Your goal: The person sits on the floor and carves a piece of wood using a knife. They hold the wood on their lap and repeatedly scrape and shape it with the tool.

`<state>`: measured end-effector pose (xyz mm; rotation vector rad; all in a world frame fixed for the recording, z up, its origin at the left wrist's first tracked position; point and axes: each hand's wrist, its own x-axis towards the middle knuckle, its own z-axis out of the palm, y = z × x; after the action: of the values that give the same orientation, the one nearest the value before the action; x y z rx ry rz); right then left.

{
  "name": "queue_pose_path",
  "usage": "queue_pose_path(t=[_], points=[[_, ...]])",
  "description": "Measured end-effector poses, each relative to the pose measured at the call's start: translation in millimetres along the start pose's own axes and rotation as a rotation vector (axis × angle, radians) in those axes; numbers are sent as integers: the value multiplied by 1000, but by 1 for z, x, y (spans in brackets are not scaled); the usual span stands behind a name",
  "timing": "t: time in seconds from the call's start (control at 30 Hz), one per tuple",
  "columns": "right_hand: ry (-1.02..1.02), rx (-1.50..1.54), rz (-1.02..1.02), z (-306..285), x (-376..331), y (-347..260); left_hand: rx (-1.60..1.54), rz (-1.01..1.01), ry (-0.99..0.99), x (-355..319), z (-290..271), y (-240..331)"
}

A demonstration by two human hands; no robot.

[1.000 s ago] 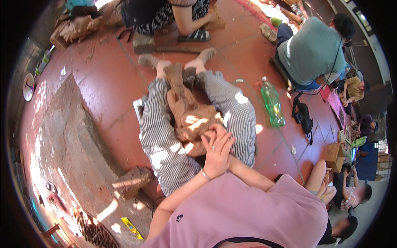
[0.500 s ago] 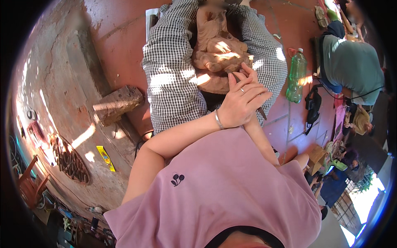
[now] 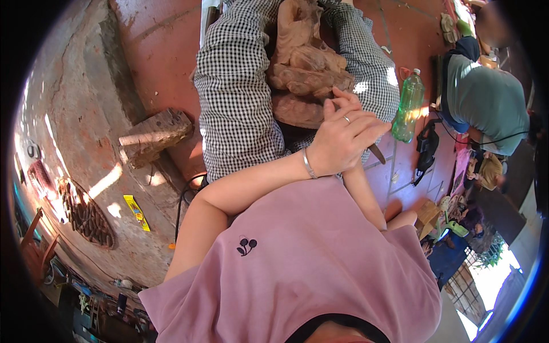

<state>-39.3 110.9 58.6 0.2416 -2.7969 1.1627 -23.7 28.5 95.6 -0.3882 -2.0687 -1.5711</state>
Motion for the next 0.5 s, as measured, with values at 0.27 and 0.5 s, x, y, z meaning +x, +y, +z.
queue_pose_path(t=[0.27,0.5], points=[[10,71,35,0,1,-9,-38,-29,-28,9,0,-2],[-28,-97,-80,-11,8,-6,-139,-36,-181,9,-21,-8]])
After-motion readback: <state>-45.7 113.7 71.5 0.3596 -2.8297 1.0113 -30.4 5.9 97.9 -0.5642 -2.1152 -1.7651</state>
